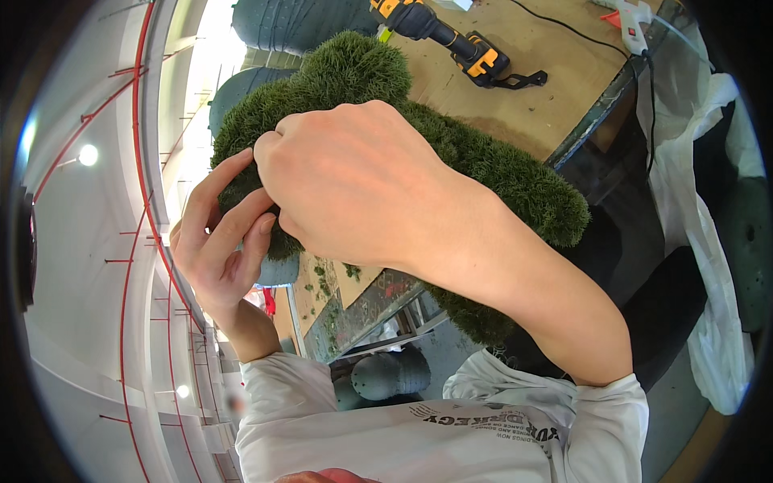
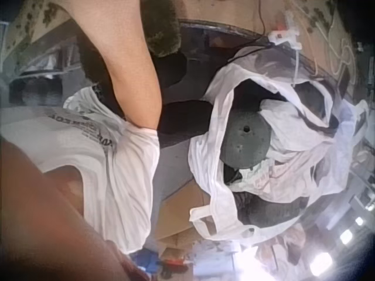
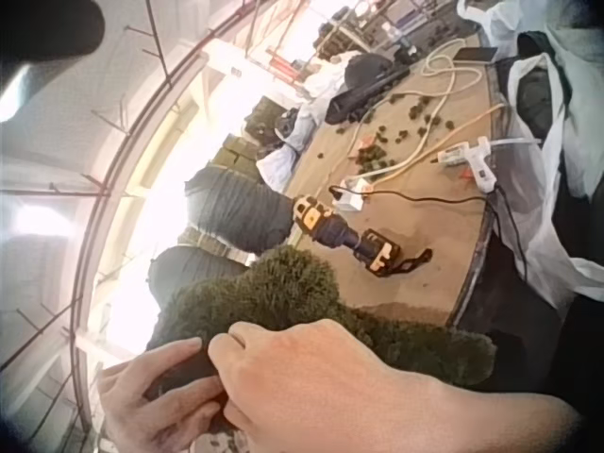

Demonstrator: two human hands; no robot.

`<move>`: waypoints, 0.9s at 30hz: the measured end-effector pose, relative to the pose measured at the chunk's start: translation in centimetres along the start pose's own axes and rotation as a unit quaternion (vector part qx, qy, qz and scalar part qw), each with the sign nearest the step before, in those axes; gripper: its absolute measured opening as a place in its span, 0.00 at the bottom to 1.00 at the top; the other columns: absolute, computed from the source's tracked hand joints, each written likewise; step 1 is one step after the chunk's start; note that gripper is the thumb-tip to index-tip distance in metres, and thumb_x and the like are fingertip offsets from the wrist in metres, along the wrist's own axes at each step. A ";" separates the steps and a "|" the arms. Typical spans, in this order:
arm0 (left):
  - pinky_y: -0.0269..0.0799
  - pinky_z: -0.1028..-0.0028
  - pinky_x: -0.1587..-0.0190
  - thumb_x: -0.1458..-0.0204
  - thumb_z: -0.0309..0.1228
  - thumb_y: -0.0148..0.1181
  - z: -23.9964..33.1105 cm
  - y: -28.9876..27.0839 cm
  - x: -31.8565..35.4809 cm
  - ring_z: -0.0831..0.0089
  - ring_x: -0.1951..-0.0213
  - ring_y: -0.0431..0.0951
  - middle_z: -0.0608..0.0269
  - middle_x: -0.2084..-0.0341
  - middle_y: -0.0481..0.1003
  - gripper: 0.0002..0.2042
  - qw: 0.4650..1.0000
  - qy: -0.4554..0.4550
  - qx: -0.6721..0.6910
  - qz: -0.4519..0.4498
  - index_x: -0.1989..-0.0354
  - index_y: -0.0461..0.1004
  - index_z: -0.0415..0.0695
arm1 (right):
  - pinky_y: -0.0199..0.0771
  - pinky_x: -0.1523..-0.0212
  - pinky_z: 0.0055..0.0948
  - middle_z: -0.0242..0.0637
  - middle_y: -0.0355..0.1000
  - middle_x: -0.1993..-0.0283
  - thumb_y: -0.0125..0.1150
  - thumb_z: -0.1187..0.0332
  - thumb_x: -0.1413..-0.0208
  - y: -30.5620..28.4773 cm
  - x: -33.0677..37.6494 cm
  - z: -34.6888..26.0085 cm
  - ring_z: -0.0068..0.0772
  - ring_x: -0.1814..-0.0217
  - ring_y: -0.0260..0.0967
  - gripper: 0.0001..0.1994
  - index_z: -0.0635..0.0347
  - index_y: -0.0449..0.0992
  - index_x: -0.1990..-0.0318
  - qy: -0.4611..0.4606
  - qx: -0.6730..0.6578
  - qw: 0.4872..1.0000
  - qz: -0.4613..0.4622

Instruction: Gluing patches of artificial moss onto a bear-shaped sculpture using a hot glue gun.

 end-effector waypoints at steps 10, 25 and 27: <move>0.68 0.81 0.77 0.62 0.33 0.76 -0.4 0.2 2.1 0.79 0.78 0.74 0.50 0.52 0.82 0.16 1.000 -0.010 0.020 0.001 0.60 0.88 0.48 | 0.47 0.75 0.21 0.29 0.58 0.72 0.55 0.59 0.46 -11.1 12.1 6.7 0.16 0.74 0.49 0.12 0.56 0.61 0.69 0.245 -0.230 0.930 0.149; 0.48 0.78 0.77 0.35 0.54 0.55 -2.9 -3.9 15.4 0.77 0.76 0.60 0.60 0.76 0.69 0.27 0.933 -0.212 0.214 0.198 0.66 0.78 0.36 | 0.62 0.70 0.30 0.33 0.67 0.73 0.60 0.66 0.36 -16.1 32.3 19.8 0.25 0.74 0.63 0.09 0.64 0.72 0.60 0.533 0.115 0.838 0.031; 0.48 0.77 0.77 0.34 0.60 0.50 -2.1 -2.0 18.3 0.78 0.76 0.59 0.63 0.76 0.67 0.32 0.900 -0.276 0.276 0.192 0.69 0.73 0.37 | 0.64 0.70 0.29 0.34 0.69 0.74 0.62 0.67 0.37 -16.1 32.6 18.3 0.26 0.75 0.64 0.09 0.64 0.75 0.57 0.547 0.136 0.825 0.032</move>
Point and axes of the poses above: each hand's wrist, its own x-axis away from the middle knuckle, its own y-axis out of the palm, z = x × y, the point moved 9 cm from there along -x, towards the middle knuckle
